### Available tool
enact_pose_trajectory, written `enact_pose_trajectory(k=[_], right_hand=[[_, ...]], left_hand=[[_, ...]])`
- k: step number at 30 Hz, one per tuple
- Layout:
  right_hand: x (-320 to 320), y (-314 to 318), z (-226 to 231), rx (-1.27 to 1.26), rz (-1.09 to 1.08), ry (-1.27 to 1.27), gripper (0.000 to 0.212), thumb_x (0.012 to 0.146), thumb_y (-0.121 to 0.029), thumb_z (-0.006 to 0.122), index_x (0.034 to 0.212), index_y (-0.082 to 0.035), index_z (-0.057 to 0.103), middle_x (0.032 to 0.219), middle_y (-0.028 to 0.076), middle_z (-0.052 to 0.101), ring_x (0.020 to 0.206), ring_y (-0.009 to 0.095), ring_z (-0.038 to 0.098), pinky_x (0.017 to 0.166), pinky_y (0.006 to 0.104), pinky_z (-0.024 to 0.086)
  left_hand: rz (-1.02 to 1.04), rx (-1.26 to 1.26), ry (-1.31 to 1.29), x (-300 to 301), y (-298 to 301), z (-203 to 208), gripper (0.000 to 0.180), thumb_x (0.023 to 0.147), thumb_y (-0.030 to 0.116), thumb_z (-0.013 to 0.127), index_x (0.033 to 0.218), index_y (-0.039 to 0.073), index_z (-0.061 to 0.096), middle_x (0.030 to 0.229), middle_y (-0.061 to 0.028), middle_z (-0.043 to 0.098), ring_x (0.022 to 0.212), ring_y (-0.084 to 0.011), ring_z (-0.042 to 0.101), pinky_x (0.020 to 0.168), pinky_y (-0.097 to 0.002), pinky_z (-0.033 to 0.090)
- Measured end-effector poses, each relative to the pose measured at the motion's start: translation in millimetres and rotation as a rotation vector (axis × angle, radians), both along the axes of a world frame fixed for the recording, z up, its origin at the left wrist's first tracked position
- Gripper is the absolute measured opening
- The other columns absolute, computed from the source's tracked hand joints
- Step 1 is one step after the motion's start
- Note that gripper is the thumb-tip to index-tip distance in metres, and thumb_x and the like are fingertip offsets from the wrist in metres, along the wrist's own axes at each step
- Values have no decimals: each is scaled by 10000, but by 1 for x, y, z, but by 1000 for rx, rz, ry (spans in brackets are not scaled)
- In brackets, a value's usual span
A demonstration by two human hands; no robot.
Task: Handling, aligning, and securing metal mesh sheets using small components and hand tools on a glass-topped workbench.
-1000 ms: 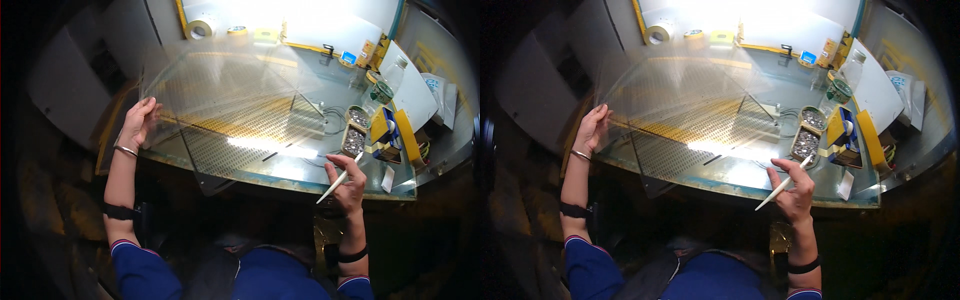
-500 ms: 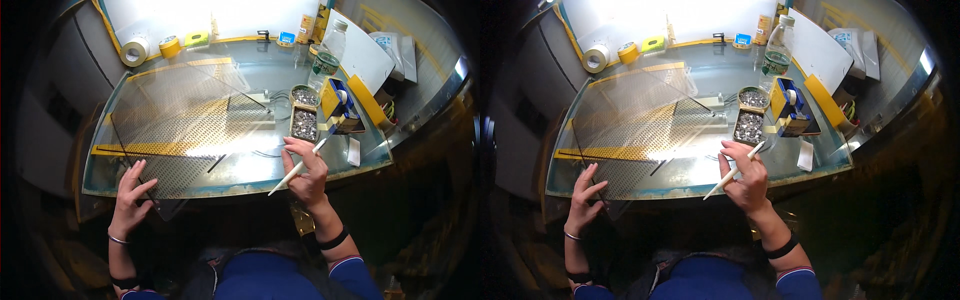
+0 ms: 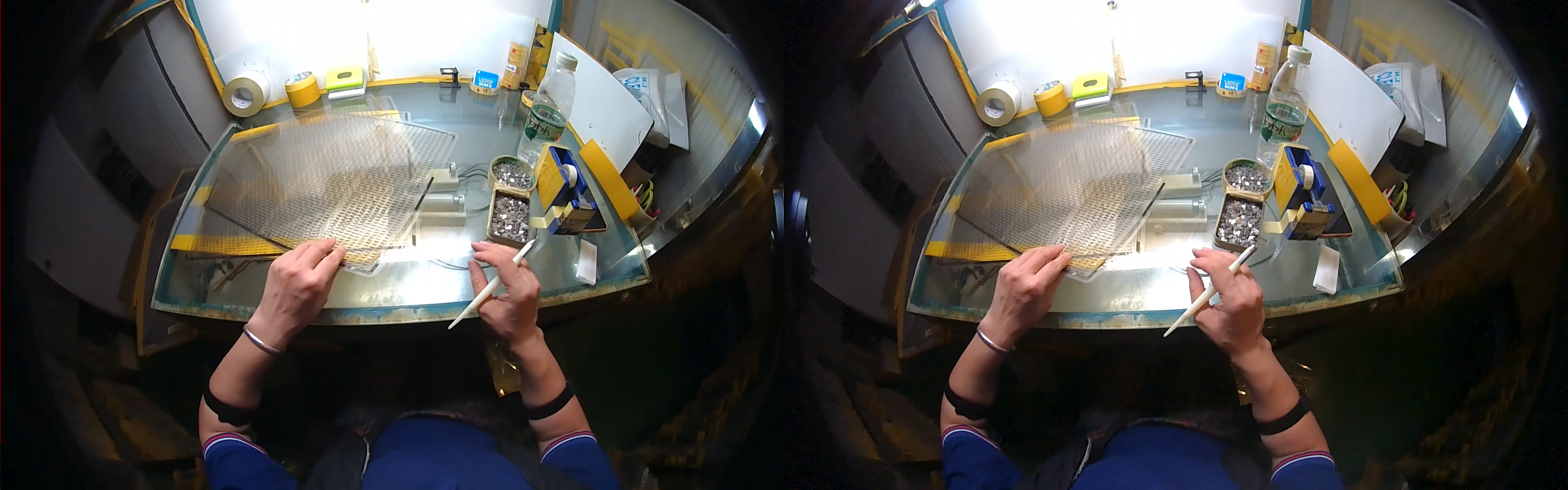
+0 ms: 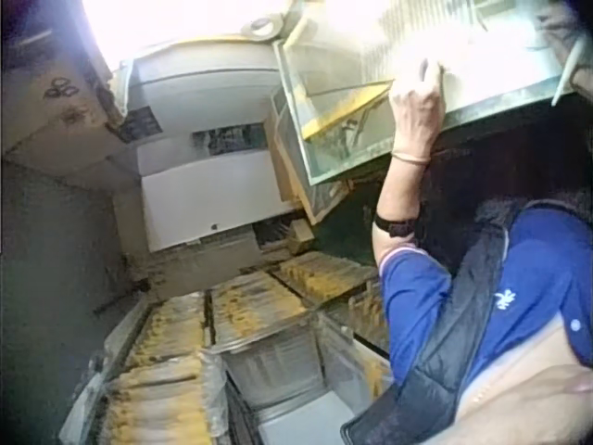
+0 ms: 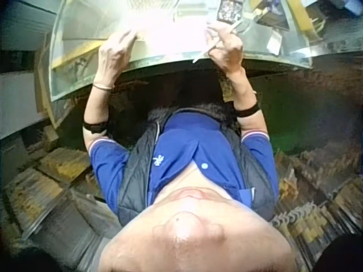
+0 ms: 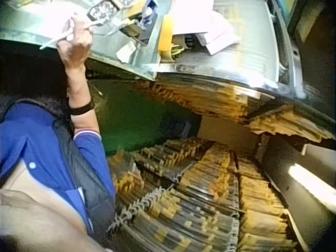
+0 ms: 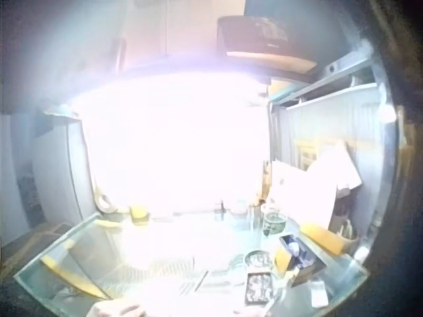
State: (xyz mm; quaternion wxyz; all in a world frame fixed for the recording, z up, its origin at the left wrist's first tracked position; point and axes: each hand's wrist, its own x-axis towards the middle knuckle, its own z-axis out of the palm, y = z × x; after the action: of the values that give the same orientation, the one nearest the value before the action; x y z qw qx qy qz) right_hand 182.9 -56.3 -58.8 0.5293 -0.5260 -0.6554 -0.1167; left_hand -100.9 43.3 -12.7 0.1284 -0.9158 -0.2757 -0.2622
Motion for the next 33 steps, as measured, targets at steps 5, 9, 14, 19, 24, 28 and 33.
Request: enact_pose_trajectory(k=[5,9,14,19,24,28,33], right_hand=[[1,-1,-3,-66,-6,-39,252,764,-12,766,989,-40,657,993,122,718,950,311,686,832,378,539],[0,-1,-2,-72,-14,-37,247,768,-22,766,988,-38,654,986,125,717,942,313,684,824,381,540],[1,-1,-4,-60,9,-25,249,765,-28,767,986,-46,653,973,132,715,921,315,686,816,387,543],[3,-2,-3,-52,14,-17,228,779,-45,759,979,-45,650,939,142,710,882,319,687,809,392,541],[4,-3,-8,-50,26,3,215,795,-59,744,984,-36,644,942,143,704,905,322,680,813,396,541],[0,-2,-8,-45,66,6,221,794,-70,737,987,-33,634,952,137,699,919,322,671,812,398,542],[9,-3,-8,-33,26,-19,206,798,-62,717,971,-28,612,854,135,655,801,336,634,737,405,528]], left_hand=[[-7,-191,93,25,19,9,219,826,181,751,1002,56,710,1015,-105,715,946,-267,688,803,-377,565],[-41,-205,252,57,30,15,325,844,365,750,917,52,701,912,-101,699,867,-264,680,724,-371,558],[-102,-161,347,77,43,20,250,868,291,718,887,46,673,798,-110,660,784,-267,677,671,-388,557],[25,-25,348,73,39,9,140,813,170,667,866,52,612,766,-128,628,758,-272,672,638,-405,547],[195,-4,85,26,51,22,88,757,44,639,843,56,623,773,-142,643,741,-283,676,640,-394,552],[215,-2,-205,-47,75,54,127,719,-33,710,781,77,699,800,-140,696,767,-275,701,679,-356,558],[146,147,-667,-76,63,160,38,901,62,731,928,48,710,858,-20,690,772,-77,621,706,-232,505]])
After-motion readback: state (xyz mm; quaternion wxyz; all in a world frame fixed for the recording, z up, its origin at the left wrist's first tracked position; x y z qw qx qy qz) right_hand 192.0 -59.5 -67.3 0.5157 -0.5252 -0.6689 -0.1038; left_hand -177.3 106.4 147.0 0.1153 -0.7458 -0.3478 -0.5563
